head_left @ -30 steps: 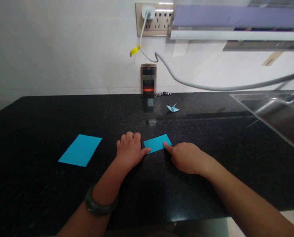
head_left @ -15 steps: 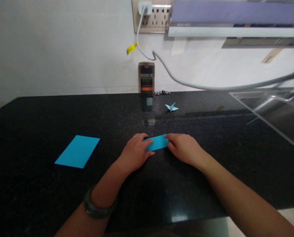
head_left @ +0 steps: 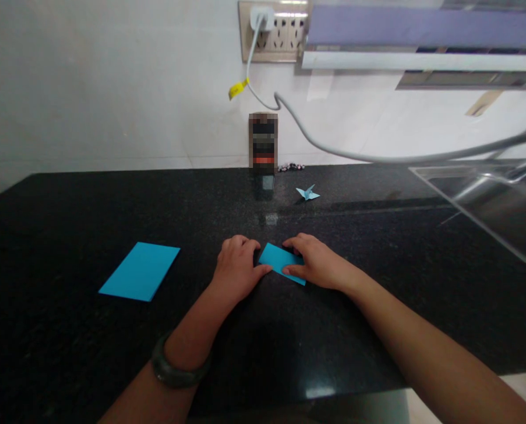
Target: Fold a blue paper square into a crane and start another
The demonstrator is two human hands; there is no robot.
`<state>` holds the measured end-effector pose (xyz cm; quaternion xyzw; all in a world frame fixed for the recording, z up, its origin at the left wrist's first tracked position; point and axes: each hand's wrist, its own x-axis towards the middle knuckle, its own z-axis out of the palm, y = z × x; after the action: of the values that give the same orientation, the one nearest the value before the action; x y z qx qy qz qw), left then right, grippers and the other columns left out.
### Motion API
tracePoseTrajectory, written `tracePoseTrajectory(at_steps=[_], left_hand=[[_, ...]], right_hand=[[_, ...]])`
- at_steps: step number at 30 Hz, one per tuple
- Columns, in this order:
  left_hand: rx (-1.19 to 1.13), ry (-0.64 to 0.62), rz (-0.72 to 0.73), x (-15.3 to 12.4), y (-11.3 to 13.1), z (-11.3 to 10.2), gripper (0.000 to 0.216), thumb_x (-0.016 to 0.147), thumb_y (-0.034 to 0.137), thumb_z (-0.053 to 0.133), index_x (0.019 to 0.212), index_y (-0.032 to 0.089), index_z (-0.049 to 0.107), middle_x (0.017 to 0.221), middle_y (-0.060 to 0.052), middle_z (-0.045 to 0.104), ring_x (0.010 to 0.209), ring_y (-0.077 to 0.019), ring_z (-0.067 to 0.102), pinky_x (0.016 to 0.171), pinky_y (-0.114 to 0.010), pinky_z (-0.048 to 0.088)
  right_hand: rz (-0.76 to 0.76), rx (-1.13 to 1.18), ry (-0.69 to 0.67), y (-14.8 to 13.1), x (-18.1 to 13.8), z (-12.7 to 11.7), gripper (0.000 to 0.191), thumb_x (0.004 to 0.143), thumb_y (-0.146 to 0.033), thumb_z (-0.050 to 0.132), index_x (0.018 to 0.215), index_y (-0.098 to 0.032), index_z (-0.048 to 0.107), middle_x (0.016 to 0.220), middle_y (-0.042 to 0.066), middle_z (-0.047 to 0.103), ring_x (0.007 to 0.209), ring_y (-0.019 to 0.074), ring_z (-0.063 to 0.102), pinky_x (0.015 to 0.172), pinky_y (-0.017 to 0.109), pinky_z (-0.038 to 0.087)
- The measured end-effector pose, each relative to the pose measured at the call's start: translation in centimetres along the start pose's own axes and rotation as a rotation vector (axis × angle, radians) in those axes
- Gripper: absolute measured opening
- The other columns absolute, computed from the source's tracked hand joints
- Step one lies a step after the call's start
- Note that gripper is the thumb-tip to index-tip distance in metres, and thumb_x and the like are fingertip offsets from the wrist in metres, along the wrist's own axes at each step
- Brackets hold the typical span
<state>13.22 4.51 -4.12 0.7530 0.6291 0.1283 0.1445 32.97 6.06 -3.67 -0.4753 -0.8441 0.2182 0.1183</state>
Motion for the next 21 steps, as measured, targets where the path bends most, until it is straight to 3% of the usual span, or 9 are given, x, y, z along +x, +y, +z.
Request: tracePoseTrajectory(at_steps=[6, 12, 17, 21], left_hand=[[-0.077, -0.029, 0.043, 0.0, 0.4, 0.0, 0.023, 0.068, 0.033, 0.065, 0.086, 0.020, 0.060, 0.099, -0.007, 0.054, 0.098, -0.0254, 0.047, 0.084, -0.037, 0.039], [-0.070, -0.041, 0.033, -0.1, 0.7, 0.2, 0.033, 0.069, 0.037, 0.063, 0.096, 0.018, 0.058, 0.097, -0.007, 0.056, 0.093, -0.0249, 0.050, 0.081, -0.036, 0.039], [-0.012, -0.062, 0.012, -0.3, 1.1, 0.4, 0.029, 0.070, 0.039, 0.062, 0.090, 0.018, 0.059, 0.094, -0.008, 0.056, 0.091, -0.0261, 0.050, 0.079, -0.038, 0.038], [-0.122, -0.072, 0.031, -0.3, 1.5, 0.2, 0.016, 0.071, 0.029, 0.060, 0.082, 0.019, 0.055, 0.091, -0.005, 0.056, 0.089, -0.0224, 0.050, 0.077, -0.034, 0.039]], right_hand=[[0.044, 0.077, 0.047, -0.3, -0.1, 0.3, 0.032, 0.063, -0.026, 0.071, 0.092, -0.018, 0.057, 0.091, 0.005, 0.052, 0.088, 0.0190, 0.050, 0.076, 0.030, 0.041], [0.139, 0.148, 0.026, -0.5, -0.2, 0.6, 0.053, 0.065, -0.024, 0.069, 0.114, -0.017, 0.052, 0.085, 0.003, 0.057, 0.077, 0.0157, 0.053, 0.068, 0.027, 0.040], [0.182, 0.080, 0.003, -1.4, -0.5, 0.4, 0.028, 0.065, -0.028, 0.069, 0.090, -0.017, 0.060, 0.085, 0.005, 0.054, 0.080, 0.0179, 0.053, 0.069, 0.029, 0.040], [0.183, 0.129, 0.074, -1.6, -0.7, 0.8, 0.033, 0.065, -0.026, 0.069, 0.095, -0.019, 0.057, 0.093, 0.005, 0.053, 0.084, 0.0175, 0.052, 0.072, 0.029, 0.042]])
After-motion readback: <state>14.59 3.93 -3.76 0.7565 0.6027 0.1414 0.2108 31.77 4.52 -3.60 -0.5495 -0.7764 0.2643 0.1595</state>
